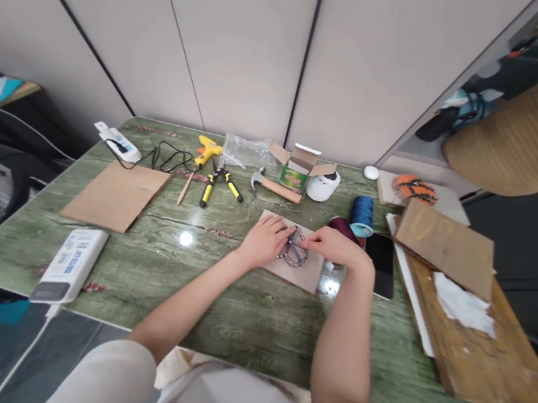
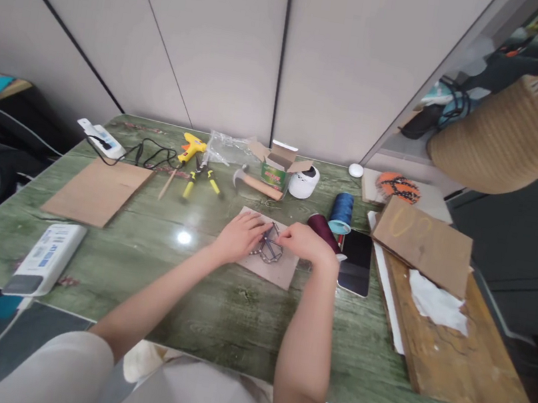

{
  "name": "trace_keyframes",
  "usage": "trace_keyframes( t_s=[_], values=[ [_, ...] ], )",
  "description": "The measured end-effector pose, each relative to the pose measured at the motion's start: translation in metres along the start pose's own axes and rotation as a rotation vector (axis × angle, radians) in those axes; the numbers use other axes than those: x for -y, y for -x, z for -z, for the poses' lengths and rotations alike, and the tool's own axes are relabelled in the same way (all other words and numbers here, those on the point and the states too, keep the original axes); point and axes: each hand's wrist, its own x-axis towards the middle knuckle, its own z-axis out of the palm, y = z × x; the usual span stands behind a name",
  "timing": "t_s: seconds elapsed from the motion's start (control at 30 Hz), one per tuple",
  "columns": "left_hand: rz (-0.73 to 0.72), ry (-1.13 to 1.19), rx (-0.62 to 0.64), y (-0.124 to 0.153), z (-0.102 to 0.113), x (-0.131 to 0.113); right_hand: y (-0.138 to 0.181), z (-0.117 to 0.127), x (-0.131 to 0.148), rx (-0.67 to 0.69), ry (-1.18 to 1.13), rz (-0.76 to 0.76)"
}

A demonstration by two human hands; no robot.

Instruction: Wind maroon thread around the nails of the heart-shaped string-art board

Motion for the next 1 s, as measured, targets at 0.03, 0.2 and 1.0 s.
trace_keyframes(
  t_s=[0.03, 0.2, 1.0],
  values=[
    [0.03, 0.017, -0.008, -0.001, 0.002, 0.0, 0.0, 0.0, 0.001, -0.002, 0.005, -0.003],
    [0.216, 0.084, -0.114, -0.018, 0.01, 0.004, -0.001, -0.001, 0.004, -0.011, 0.031, -0.019],
    [0.26, -0.021, 0.054, -0.034, 0.006, 0.003, 0.001, 0.0, 0.001, -0.021, 0.003, -0.038]
  ],
)
